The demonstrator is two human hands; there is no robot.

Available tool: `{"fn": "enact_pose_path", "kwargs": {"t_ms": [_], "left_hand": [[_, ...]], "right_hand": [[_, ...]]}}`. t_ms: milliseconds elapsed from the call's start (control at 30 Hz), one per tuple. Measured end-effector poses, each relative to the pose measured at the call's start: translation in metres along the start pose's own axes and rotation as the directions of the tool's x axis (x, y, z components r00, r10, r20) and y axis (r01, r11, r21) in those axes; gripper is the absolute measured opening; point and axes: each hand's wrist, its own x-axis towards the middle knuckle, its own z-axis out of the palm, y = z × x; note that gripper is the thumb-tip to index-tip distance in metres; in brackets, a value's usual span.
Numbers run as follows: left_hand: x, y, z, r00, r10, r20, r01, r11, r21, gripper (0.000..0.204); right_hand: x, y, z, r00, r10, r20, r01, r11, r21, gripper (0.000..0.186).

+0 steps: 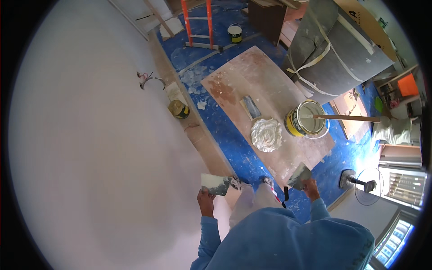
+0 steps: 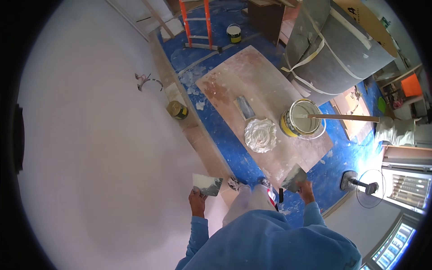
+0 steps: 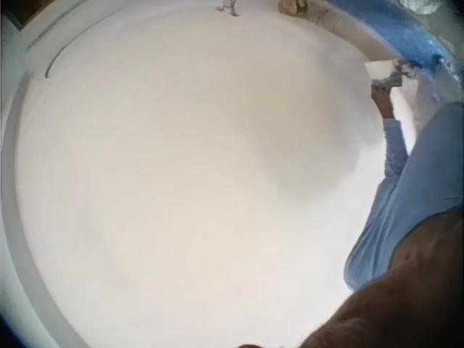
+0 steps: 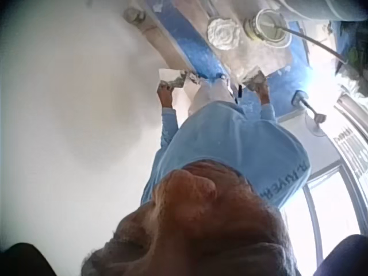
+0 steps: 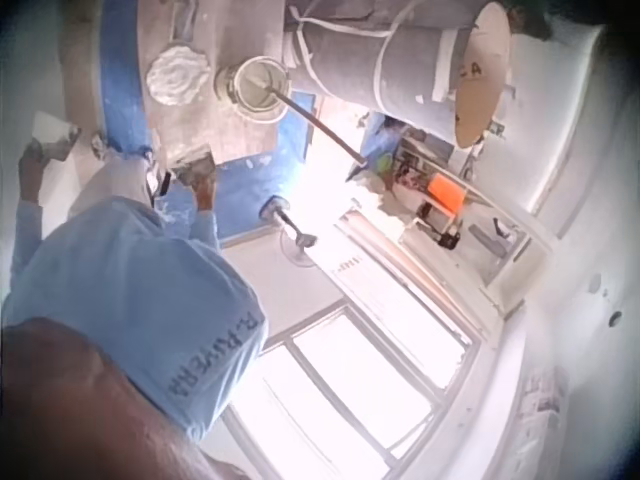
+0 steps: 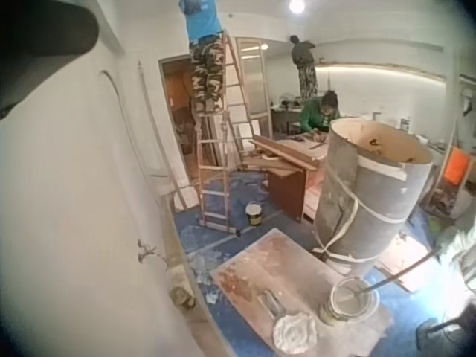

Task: The person applies plaster to a ceiling using a putty knife and a larger spreading tool, smoothing the material along a seam and around a electrical outlet box.

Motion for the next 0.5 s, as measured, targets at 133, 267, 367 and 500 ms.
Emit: {"fn": "enact_pose_path", "kwargs": {"t_ms": [133,267,367,500], "left_hand": [[0.049,0.032,0.019,0.981,-0.128,0.144,0.139,0.988,-0.071,0.028],[0.113,0.072,0.069,0.926,-0.199,0.321,0.196,0.980,0.040,0.033],[0.157,0.118,0.136,0.874,-0.165,0.457,0.119,0.985,0.128,0.027],[0.233,0.168,0.189,0.856,-0.128,0.502,-0.018,0.961,0.275,0.025]], "right_hand": [[-0.038,0.019,0.057,0.998,0.050,0.039,-0.055,0.988,0.147,0.037],[-0.028,0.012,0.132,0.989,0.092,0.118,-0.118,0.965,0.235,0.034],[0.016,0.028,0.169,0.990,-0.038,0.137,0.037,0.999,0.009,0.029],[0.064,-0.017,0.279,0.996,-0.029,0.084,0.008,0.970,0.244,0.027]]}}
